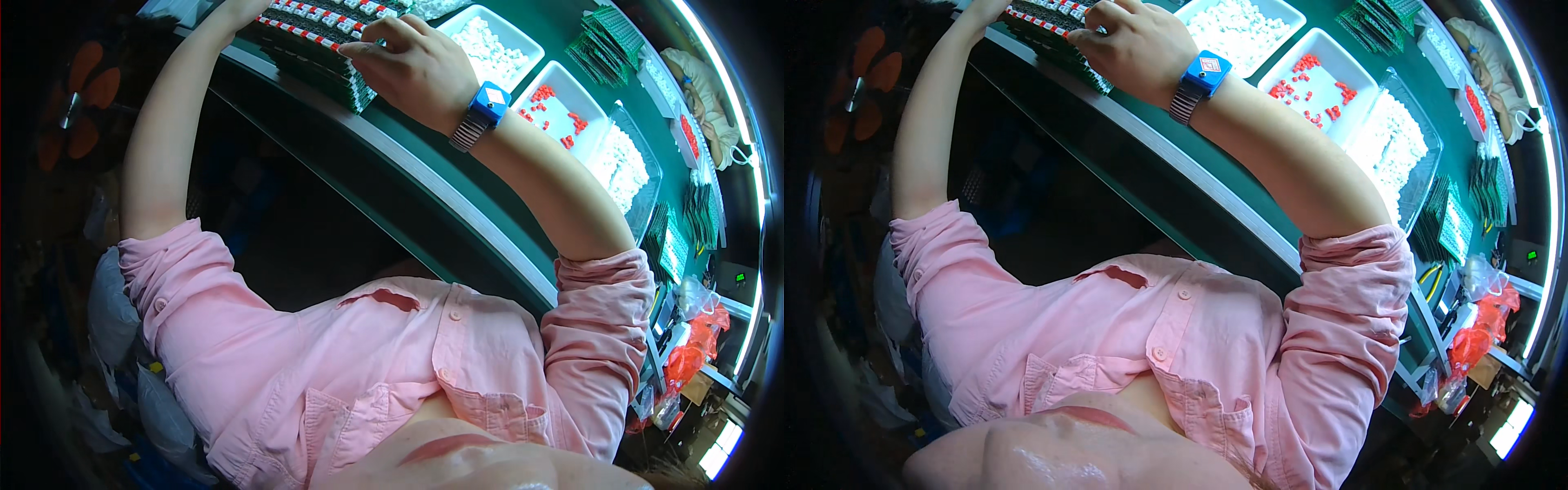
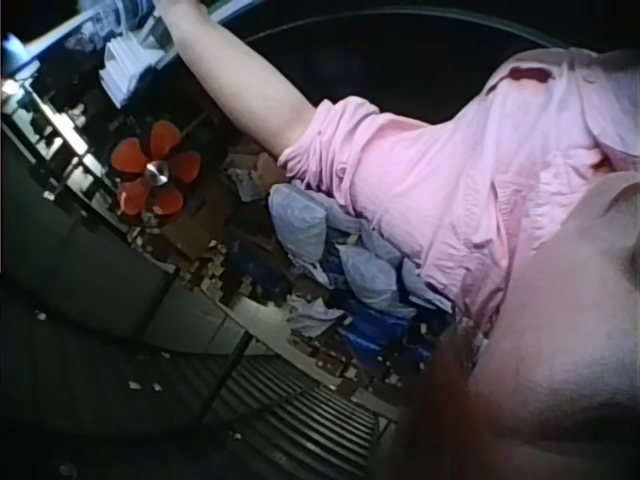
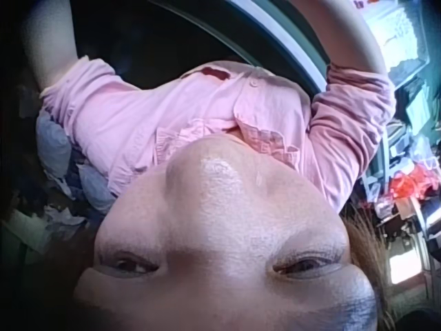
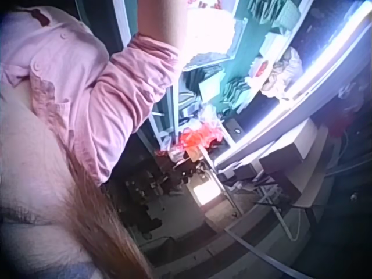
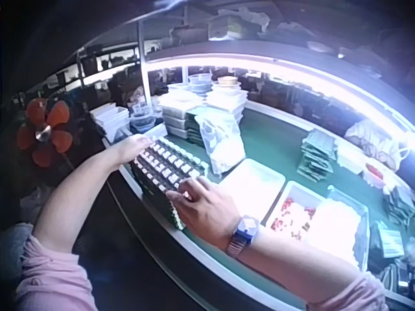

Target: Assembling electronic components onto printed circuit boards manually.

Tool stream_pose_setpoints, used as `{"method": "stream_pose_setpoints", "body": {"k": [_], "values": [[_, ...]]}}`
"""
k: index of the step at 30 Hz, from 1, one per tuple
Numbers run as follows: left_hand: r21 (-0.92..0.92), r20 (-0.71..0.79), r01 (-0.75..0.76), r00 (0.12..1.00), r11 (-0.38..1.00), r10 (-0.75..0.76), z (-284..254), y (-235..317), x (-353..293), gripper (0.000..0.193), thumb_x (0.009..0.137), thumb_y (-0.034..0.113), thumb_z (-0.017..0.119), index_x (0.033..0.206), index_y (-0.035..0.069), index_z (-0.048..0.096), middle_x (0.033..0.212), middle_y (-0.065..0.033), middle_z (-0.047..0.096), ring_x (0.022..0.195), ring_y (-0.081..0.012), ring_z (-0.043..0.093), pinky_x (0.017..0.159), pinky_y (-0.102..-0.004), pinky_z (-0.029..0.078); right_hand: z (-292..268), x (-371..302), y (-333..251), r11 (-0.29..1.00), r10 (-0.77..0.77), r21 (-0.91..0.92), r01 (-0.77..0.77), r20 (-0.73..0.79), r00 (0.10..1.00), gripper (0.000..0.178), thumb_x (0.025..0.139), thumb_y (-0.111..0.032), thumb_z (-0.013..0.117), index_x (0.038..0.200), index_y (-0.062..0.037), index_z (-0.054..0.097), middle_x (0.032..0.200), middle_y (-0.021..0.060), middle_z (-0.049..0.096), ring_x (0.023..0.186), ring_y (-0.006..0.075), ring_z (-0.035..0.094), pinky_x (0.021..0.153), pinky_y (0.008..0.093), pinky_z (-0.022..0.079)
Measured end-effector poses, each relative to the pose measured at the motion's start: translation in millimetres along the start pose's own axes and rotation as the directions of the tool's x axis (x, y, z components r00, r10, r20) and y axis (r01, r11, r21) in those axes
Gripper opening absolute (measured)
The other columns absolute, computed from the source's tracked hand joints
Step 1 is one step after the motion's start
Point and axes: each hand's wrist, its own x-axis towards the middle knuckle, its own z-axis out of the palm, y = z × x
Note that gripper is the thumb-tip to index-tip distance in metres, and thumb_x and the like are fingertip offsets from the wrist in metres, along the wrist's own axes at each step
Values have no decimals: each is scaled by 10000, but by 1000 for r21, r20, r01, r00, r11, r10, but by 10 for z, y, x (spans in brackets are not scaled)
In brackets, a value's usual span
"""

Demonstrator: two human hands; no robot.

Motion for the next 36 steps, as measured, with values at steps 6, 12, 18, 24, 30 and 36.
{"method": "stream_pose_setpoints", "body": {"k": [6,12,18,24,30,36], "values": [[15,-26,5,1000,1000,-4,-182,-76,40,562,1000,388,485,1424,22,437,1408,-157,490,1282,-244,472,1089,-343,337,-169,36,-38,989,106,-109,-100,43,993,337,852,-131,596,1188,-122,615,1086,100,537,941,280,550,752,346,498],[33,-45,5,999,999,-4,-366,-145,79,555,1002,384,486,1424,26,440,1408,-151,492,1281,-239,473,1090,-340,337,-115,101,5,976,217,-65,-208,188,958,320,848,-129,580,1164,-112,623,1092,109,541,945,285,549,770,354,493],[48,-69,12,998,999,-8,-572,-296,-16,548,1003,381,486,1424,31,444,1408,-146,494,1281,-234,473,1090,-337,336,-152,121,28,984,133,-139,-108,183,974,310,849,-131,571,1154,-104,624,1087,121,551,955,291,544,798,362,484],[54,-37,-25,999,998,27,-622,-332,175,542,1005,378,486,1423,36,447,1407,-141,496,1280,-228,474,1091,-333,336,-251,64,153,991,84,-112,-73,103,991,321,854,-131,570,1170,-109,623,1086,133,557,954,301,541,821,365,476],[364,-138,-336,903,869,407,-803,-449,873,534,981,432,513,1372,68,514,1290,-114,588,1180,-208,567,1005,-306,427,-419,-265,-222,976,214,-21,-217,-118,970,300,767,-79,700,1054,-161,666,1027,58,587,861,242,606,713,331,529],[397,170,-823,500,405,849,1220,1520,289,542,974,468,512,1424,174,441,1419,-99,489,1261,-307,520,1046,-445,453,-1301,-1384,-428,891,449,142,-432,-121,885,288,747,-6,682,997,-146,650,1019,35,594,823,231,611,690,333,506]]}}
